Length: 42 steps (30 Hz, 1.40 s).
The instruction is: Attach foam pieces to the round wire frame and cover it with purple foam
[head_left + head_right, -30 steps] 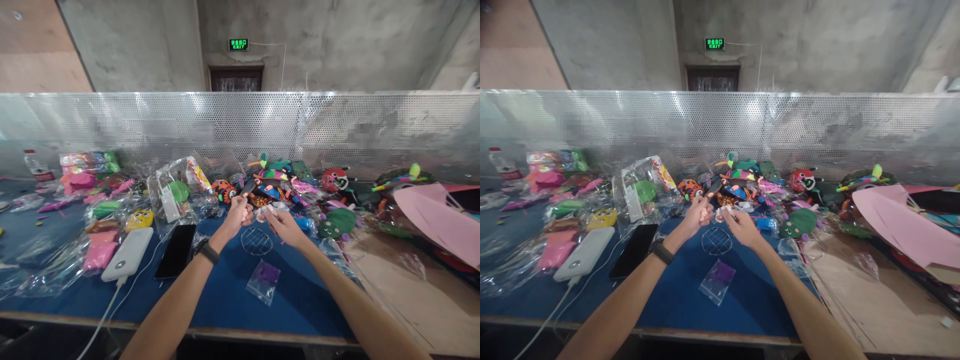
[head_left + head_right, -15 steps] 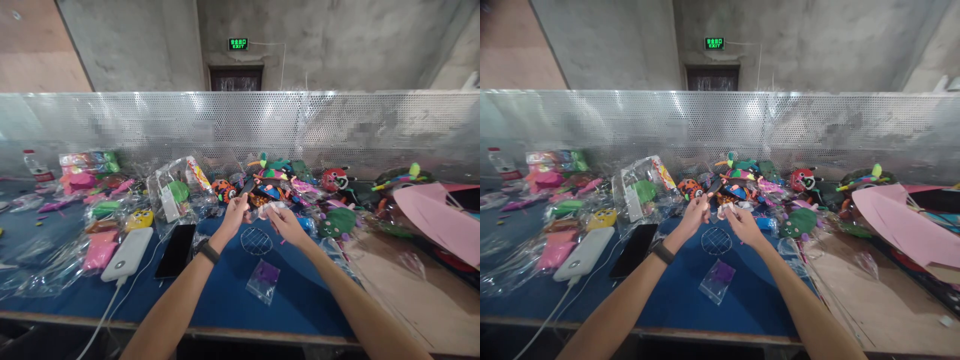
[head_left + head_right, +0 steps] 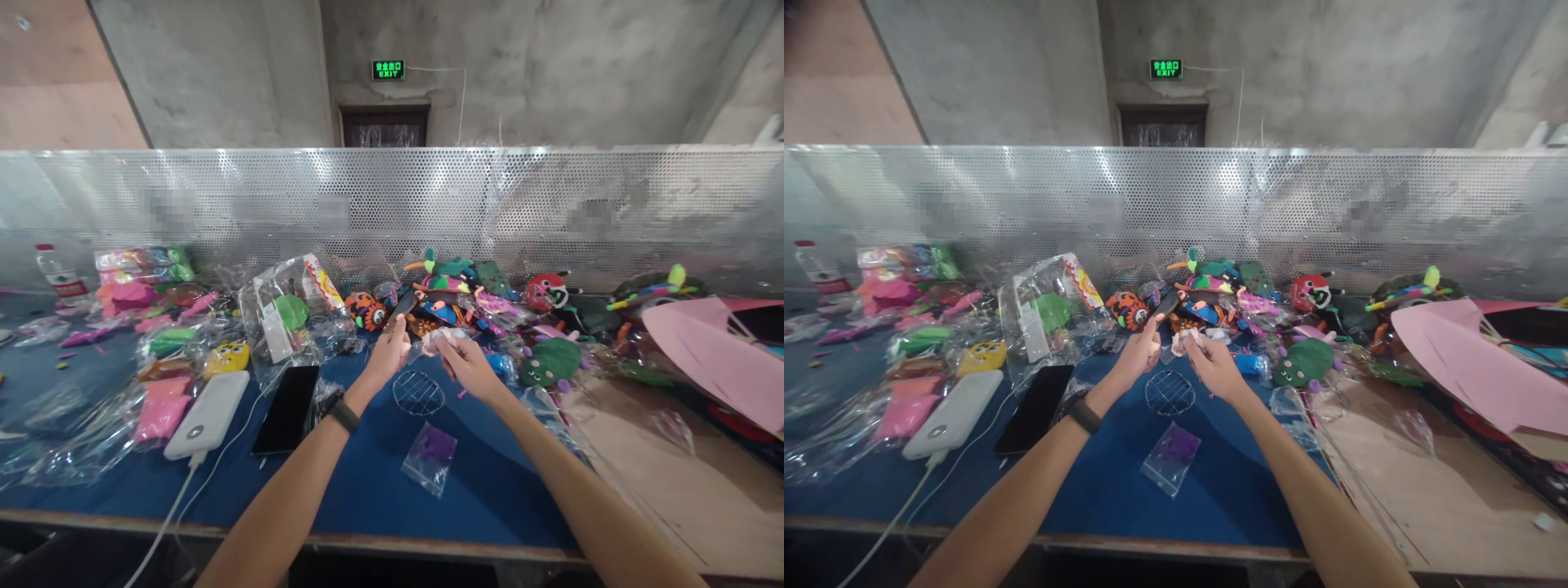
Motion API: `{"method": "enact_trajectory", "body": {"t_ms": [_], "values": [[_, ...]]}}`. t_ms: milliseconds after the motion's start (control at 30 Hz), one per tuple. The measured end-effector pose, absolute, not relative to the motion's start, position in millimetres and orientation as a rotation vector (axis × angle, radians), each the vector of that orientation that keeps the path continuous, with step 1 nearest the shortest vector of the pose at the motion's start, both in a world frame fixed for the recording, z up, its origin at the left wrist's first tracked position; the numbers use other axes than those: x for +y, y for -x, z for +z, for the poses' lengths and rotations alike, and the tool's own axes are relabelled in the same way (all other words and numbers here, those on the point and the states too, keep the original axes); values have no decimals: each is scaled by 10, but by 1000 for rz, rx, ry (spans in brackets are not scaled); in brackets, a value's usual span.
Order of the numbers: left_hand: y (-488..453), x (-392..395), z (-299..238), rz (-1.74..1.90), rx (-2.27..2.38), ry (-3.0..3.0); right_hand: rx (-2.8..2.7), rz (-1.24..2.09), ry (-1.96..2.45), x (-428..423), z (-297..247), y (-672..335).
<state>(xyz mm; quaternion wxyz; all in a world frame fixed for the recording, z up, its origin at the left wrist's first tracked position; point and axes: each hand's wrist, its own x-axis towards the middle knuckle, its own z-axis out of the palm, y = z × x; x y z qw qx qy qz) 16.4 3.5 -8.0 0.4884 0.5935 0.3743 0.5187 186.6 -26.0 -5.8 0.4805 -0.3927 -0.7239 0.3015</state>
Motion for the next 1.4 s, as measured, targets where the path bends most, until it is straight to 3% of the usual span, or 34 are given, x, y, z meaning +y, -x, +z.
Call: {"method": "enact_trajectory", "body": {"t_ms": [200,1167,1400], "values": [[-179,-7,-85,1093,772,-1456,-1769,753,910,-254,-53,-1860],[-186,-67,-65,1115,778,-1695,-1819,993,852,-312,0,-1826],[-179,-48,-71,1123,747,-1638,-1828,810,895,-323,-32,-1795]]}}
